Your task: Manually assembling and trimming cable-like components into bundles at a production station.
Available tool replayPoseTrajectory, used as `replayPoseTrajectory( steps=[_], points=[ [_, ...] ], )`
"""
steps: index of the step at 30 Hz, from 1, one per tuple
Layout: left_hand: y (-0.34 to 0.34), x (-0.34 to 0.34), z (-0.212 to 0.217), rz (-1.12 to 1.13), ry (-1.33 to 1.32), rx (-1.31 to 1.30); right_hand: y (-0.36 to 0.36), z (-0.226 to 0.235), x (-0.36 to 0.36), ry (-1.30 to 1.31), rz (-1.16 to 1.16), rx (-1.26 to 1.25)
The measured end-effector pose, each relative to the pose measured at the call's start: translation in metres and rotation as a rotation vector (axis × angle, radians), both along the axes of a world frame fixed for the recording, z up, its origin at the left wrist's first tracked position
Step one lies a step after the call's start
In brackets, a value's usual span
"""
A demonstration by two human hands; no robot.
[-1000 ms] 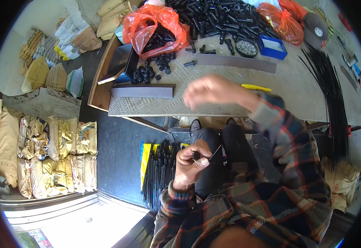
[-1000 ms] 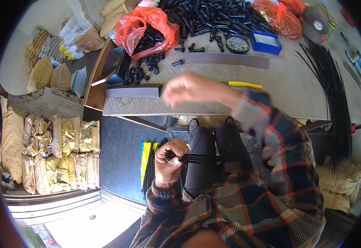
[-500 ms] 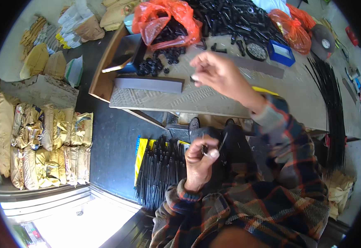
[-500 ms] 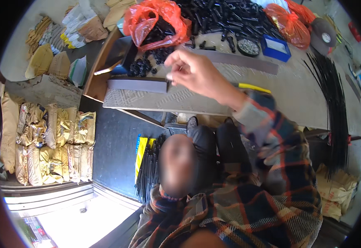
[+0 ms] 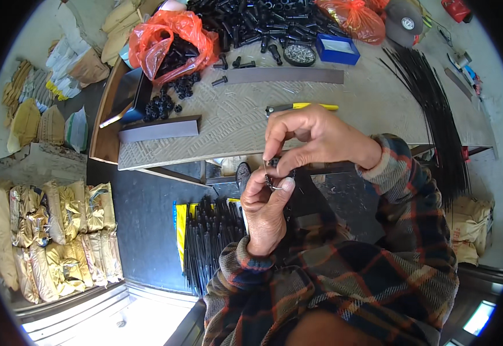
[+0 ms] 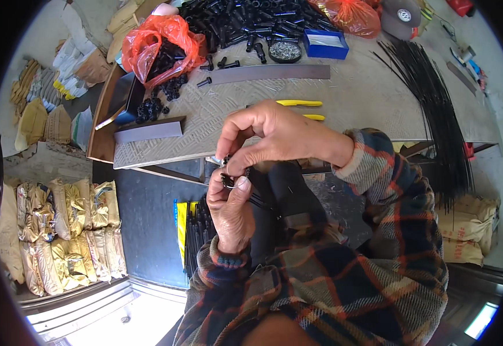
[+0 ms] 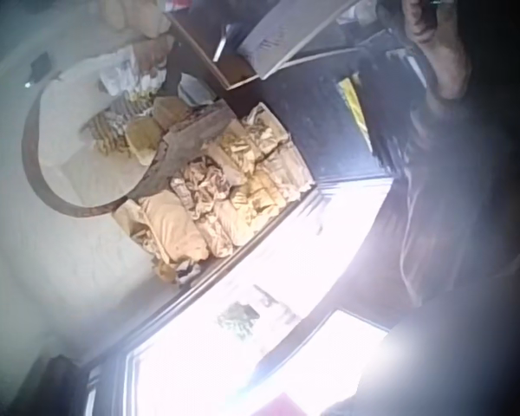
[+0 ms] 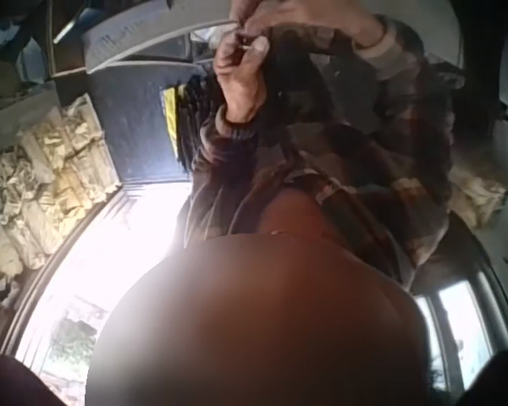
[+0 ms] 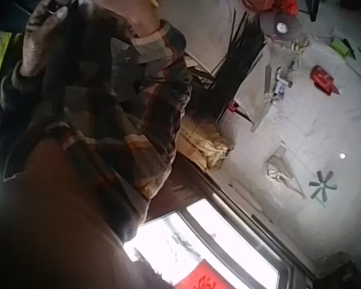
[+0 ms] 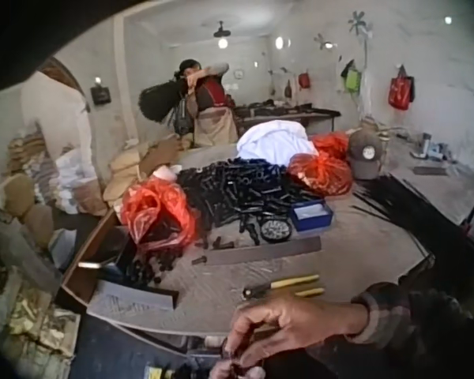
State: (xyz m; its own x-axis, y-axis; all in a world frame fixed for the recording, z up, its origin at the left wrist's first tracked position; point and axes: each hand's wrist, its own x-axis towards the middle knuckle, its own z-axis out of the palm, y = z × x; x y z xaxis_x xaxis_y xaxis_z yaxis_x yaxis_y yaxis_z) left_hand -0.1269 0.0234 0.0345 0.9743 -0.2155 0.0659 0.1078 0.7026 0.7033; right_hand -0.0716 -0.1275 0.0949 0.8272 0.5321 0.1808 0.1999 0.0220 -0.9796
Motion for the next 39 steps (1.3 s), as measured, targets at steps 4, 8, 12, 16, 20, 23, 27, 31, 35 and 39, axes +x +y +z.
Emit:
replayPoseTrajectory(
  steps=[4,8,12,16,20,23,27,31,35,39],
  points=[
    [0.0,-0.003,-0.003,0.018,-0.034,-0.055,-0.002,0.001,-0.002,-0.433,-0.085,-0.07],
    [-0.005,-0.001,-0.005,0.086,-0.008,-0.048,-0.006,0.004,-0.011,-0.475,-0.063,-0.188],
    [-0.009,0.0,-0.009,0.069,-0.025,-0.049,-0.009,-0.005,-0.02,-0.7,-0.196,-0.352],
    [-0.007,0.004,-0.014,-0.039,-0.032,-0.062,-0.01,-0.014,-0.024,-0.697,-0.312,-0.311],
    [-0.003,0.008,-0.024,-0.09,-0.122,-0.041,-0.011,-0.028,-0.026,-0.709,-0.361,-0.214],
    [-0.003,0.007,-0.024,-0.056,-0.093,-0.039,-0.01,-0.03,-0.027,-0.769,-0.405,-0.216],
    [-0.004,0.005,-0.025,0.031,-0.089,-0.052,-0.006,-0.031,-0.027,-0.838,-0.474,-0.229],
    [-0.008,0.007,-0.021,0.072,-0.168,-0.028,0.0,-0.029,-0.032,-0.926,-0.58,-0.317],
    [-0.008,0.006,-0.021,0.128,-0.252,0.016,0.004,-0.032,-0.034,-0.91,-0.619,-0.275],
    [-0.001,0.007,-0.023,0.111,-0.299,0.093,0.01,-0.033,-0.039,-0.986,-0.672,-0.28]
  ],
)
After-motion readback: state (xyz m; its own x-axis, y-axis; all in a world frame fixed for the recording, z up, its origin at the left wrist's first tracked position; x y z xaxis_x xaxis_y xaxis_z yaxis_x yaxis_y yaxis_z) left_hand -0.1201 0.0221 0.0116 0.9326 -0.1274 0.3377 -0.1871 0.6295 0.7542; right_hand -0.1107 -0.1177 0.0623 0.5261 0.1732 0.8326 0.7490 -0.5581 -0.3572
